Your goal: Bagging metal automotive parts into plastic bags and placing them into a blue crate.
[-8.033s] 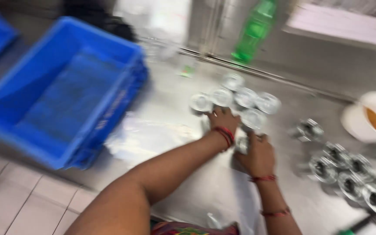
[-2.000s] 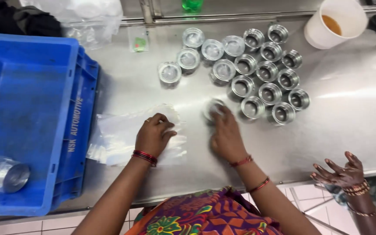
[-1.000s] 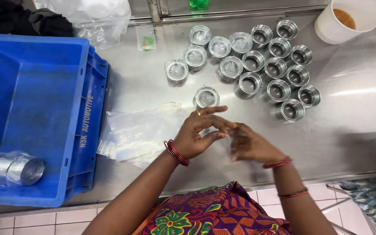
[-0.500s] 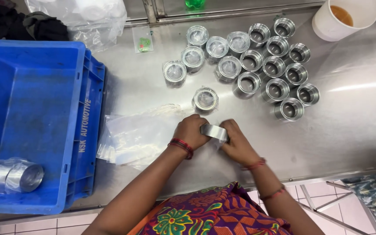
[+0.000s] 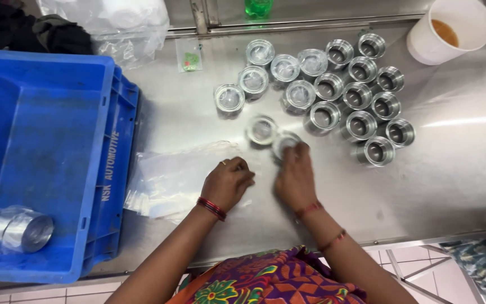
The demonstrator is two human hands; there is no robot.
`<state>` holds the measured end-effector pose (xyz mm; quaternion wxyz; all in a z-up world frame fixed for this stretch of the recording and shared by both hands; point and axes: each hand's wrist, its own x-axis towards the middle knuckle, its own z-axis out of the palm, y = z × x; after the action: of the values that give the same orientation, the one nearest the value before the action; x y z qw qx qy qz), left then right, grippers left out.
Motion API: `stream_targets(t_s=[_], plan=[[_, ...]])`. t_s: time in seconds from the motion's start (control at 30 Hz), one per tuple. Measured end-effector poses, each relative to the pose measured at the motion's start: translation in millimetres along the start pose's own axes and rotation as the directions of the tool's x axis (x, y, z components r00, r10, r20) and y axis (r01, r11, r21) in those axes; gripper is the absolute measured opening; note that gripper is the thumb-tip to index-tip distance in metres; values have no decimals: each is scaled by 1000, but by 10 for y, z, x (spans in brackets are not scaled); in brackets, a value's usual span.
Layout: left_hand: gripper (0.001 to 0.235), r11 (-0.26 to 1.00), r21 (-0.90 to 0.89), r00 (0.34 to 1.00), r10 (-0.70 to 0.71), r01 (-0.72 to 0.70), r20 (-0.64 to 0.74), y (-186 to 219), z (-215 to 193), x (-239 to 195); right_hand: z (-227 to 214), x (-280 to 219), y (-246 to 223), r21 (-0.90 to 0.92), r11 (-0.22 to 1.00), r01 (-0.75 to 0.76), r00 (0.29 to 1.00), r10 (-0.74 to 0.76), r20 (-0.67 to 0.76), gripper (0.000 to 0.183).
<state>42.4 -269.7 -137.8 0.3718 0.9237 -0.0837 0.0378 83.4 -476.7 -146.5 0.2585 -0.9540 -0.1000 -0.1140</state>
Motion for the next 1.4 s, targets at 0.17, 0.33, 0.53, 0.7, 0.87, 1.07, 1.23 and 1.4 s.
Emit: stream_targets(t_s=[0.17,0.33,0.53,0.7,0.87,1.07,1.23,1.4], plan=[[15,997,38,989,-68,64,128,135,36,51,-144,866,606,-284,959,-11,1000,13,4,58],[10,996,5,994,-93,92,65,85,148,74,-472,919,377,-389,909,-151,983,179,35,75],[7,933,-268,969,-211,240,131,64,99,96,-520,390,575,48,999,-14,927,-5,375,56],[11,807,-566,985,-119,167,121,-82,280,120,-457,320,557,323,816,-480,621,56,782,65],[11,790,-598,975,214,-137,58,555,-357,312,-414,228,550,675,598,-431,679,-277,680,67],[10,827,-551,984,170,-113,54,566,-410,250,250,-55,451,550,830,93,899,-308,312,50],[40,935,-317,971,-93,161,220,407,-181,332,194,-124,373,382,921,-70,967,-31,252,25],[32,997,-75,994,16,-7,111,49,279,529,-107,7,341,482,861,160,947,-271,170,32]])
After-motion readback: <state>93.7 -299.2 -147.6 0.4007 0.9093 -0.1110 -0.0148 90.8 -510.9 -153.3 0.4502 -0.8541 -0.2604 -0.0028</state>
